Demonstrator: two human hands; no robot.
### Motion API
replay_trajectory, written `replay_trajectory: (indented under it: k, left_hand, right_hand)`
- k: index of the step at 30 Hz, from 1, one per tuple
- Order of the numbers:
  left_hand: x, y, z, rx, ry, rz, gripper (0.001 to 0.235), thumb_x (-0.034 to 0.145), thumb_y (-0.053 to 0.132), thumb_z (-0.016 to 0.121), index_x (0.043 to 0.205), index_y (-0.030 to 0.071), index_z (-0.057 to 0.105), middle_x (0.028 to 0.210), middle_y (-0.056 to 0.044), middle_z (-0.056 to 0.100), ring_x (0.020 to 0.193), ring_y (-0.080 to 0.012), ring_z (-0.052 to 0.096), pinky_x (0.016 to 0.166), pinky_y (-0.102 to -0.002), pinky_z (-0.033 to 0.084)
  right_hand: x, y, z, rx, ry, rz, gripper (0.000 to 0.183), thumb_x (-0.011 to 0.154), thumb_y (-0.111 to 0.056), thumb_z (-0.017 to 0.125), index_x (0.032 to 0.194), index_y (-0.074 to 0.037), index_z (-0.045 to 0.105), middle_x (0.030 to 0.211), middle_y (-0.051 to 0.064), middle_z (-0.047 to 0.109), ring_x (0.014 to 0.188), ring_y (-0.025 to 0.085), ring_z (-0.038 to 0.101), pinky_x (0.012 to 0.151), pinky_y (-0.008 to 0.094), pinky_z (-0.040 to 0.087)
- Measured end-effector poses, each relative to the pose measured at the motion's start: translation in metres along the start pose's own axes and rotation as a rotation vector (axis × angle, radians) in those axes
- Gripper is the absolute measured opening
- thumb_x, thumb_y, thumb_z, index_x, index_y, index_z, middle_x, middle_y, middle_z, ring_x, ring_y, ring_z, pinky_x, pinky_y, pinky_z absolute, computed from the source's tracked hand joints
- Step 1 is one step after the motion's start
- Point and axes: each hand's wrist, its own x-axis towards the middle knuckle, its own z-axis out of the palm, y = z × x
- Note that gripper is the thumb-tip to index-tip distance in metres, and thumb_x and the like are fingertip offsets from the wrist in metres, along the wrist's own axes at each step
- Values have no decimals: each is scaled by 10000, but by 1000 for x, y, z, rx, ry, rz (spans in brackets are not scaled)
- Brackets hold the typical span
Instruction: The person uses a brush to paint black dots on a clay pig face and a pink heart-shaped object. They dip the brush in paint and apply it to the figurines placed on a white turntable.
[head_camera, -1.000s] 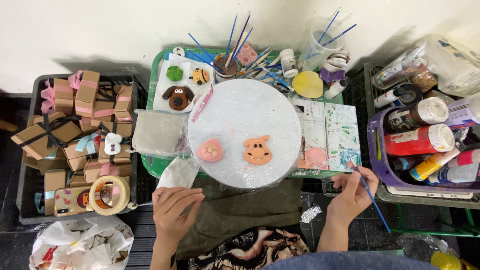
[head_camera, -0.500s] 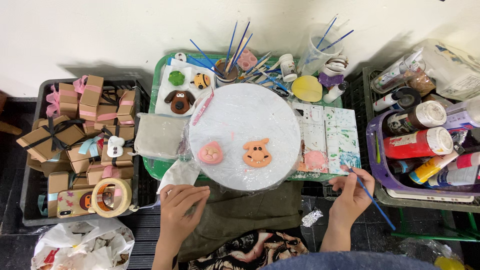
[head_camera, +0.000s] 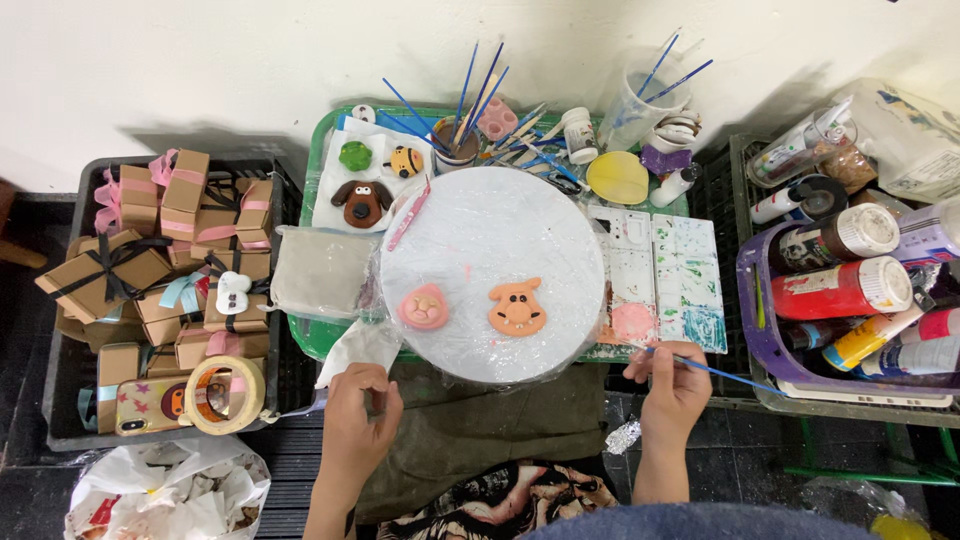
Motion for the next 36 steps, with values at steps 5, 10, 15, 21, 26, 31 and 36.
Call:
replay_trajectory:
  k: [5, 10, 15, 21, 26, 31, 36]
  left_hand:
    - [-5, -8, 3, -25, 39, -25, 256, 847, -71, 687, 972, 52, 500, 944, -90, 588, 709, -195, 552, 639, -314, 461]
    - [-1, -10, -5, 27, -21, 16, 268, 824, -66, 685, 989, 43, 504, 946, -98, 578, 700, -203, 545, 616, -329, 452]
    - [4, -5, 0, -72, -99, -96, 251, 844, -93, 648, 976, 23, 469, 947, -114, 564, 633, -214, 504, 548, -335, 434]
    - [6, -5, 0, 23, -140, -57, 237, 838, -116, 624, 952, 19, 465, 959, -136, 550, 658, -263, 509, 568, -361, 430]
    - [6, -6, 0, 47, -99, -22, 223, 850, -107, 604, 980, 20, 475, 959, -141, 540, 780, -306, 560, 663, -382, 462]
    - [9, 0, -2, 70, -80, -90, 213, 866, -72, 649, 1032, 20, 552, 887, -109, 593, 724, -272, 577, 669, -379, 461]
    - [18, 16, -10, 165, 15, 66, 189, 764, 52, 816, 925, 81, 721, 801, -18, 683, 688, -184, 641, 694, -327, 467]
  right_hand:
    - [-3, 2, 6, 29, -32, 29, 92, 1095, -116, 566, 1055, -34, 569, 853, 96, 685, 672, 135, 625, 616, 257, 465]
    - [-1, 2, 7, 21, -35, 47, 83, 1094, -108, 566, 1058, -33, 572, 849, 97, 685, 675, 134, 624, 616, 257, 461]
    - [0, 2, 9, 3, -37, 44, 79, 1089, -101, 561, 1053, -31, 574, 837, 98, 686, 668, 134, 632, 606, 259, 460]
    - [1, 5, 7, -5, -44, 51, 80, 1089, -94, 557, 1041, -31, 571, 839, 100, 687, 664, 132, 635, 601, 257, 463]
    - [3, 5, 7, 5, -32, 79, 85, 1085, -95, 564, 1041, -23, 575, 834, 100, 686, 654, 127, 620, 600, 254, 462]
    - [3, 6, 6, -6, -34, 75, 87, 1085, -101, 568, 1046, -23, 574, 832, 97, 681, 659, 128, 619, 602, 253, 462]
    - [0, 10, 7, 38, -50, 92, 74, 1073, -97, 583, 1056, -26, 578, 833, 95, 684, 657, 124, 617, 603, 249, 466]
